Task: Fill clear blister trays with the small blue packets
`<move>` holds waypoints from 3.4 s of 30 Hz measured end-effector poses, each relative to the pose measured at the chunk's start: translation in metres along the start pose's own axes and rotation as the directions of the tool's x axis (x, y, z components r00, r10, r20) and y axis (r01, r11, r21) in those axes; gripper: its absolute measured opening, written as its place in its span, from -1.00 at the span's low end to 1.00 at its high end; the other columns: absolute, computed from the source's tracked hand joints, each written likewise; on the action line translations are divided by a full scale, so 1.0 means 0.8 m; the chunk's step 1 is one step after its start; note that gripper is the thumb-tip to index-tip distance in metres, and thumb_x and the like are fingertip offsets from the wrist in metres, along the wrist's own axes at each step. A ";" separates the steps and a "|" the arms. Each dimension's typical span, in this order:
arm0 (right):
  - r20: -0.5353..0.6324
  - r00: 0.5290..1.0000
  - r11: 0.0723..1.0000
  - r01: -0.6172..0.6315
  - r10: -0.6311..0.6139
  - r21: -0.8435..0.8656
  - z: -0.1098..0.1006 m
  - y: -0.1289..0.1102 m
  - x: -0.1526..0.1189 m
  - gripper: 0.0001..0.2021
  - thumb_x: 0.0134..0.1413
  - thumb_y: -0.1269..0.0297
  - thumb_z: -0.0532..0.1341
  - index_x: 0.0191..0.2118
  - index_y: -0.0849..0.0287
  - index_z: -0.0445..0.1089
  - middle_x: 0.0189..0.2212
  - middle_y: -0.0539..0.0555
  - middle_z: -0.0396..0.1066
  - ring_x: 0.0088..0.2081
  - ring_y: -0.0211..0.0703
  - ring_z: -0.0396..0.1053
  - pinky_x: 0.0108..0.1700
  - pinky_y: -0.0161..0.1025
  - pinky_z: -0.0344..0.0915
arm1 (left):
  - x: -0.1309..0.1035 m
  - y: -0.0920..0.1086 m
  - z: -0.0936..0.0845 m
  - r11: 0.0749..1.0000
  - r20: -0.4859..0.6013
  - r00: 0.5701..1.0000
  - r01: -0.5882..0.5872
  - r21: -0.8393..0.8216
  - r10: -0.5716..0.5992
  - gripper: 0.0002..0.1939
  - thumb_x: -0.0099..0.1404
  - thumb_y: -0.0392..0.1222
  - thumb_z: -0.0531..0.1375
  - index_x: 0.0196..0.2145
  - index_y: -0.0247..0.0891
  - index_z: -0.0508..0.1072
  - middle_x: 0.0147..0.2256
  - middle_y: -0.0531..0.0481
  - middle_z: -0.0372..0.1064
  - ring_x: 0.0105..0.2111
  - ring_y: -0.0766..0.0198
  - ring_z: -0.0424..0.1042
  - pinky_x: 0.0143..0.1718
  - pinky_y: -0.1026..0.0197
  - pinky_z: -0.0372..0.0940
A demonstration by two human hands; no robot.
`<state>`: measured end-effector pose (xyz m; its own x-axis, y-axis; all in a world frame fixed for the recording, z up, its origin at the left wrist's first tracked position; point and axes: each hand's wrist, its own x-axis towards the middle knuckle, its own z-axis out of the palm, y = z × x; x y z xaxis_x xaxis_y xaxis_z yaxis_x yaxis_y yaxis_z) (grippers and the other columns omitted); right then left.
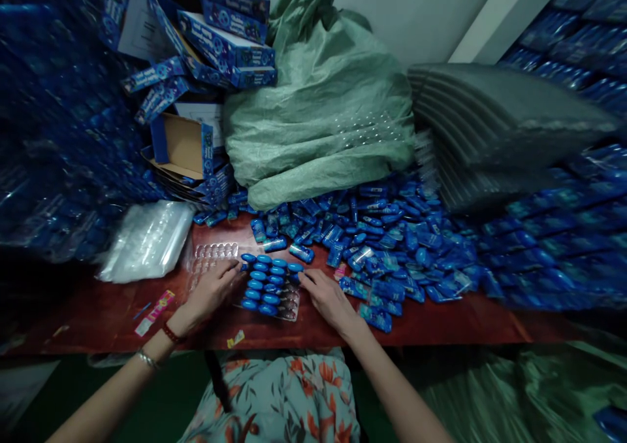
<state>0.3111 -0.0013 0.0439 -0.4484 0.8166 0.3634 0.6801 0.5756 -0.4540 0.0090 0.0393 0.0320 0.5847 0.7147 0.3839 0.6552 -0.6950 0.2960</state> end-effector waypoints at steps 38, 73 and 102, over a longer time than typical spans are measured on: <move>0.213 0.840 0.854 -0.433 0.498 -0.287 -0.001 0.044 0.084 -0.80 0.05 0.31 0.23 -0.16 0.19 0.35 -0.21 0.14 0.40 -0.18 -0.09 0.39 -0.22 -0.27 0.27 | 0.164 -0.067 0.033 0.772 0.209 0.809 0.588 -0.243 -0.550 -0.64 -0.03 -0.27 0.33 -0.24 -0.34 0.39 -0.32 -0.10 0.42 -0.32 0.17 0.40 -0.26 0.18 0.30; 0.214 0.969 0.882 -0.010 0.125 -0.471 0.004 -0.048 0.007 -0.58 0.09 0.58 0.02 0.04 0.11 0.30 -0.26 0.20 0.36 -0.29 -0.08 0.30 -0.33 -0.20 0.30 | -0.004 0.053 -0.023 0.986 0.182 0.982 0.023 0.166 -0.053 -0.70 0.30 -0.37 0.00 -0.06 -0.23 0.37 -0.10 -0.20 0.32 -0.15 0.10 0.31 -0.19 0.04 0.29; -0.157 0.785 0.729 -0.453 0.599 0.514 -0.003 0.013 -0.062 -0.74 0.10 0.18 0.17 -0.10 0.11 0.21 -0.24 0.10 0.41 -0.26 -0.12 0.44 -0.24 -0.19 0.41 | 0.003 -0.027 -0.065 0.852 -0.172 0.858 0.416 -0.318 -0.483 -0.72 0.26 -0.08 0.11 -0.16 -0.32 0.37 -0.28 -0.03 0.39 -0.32 0.25 0.42 -0.27 0.23 0.35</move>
<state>0.3418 -0.0358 0.0236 0.1462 0.9791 0.1414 0.4006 0.0721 -0.9134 -0.0287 0.0524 0.0717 0.1032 0.9359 0.3369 0.6492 -0.3199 0.6900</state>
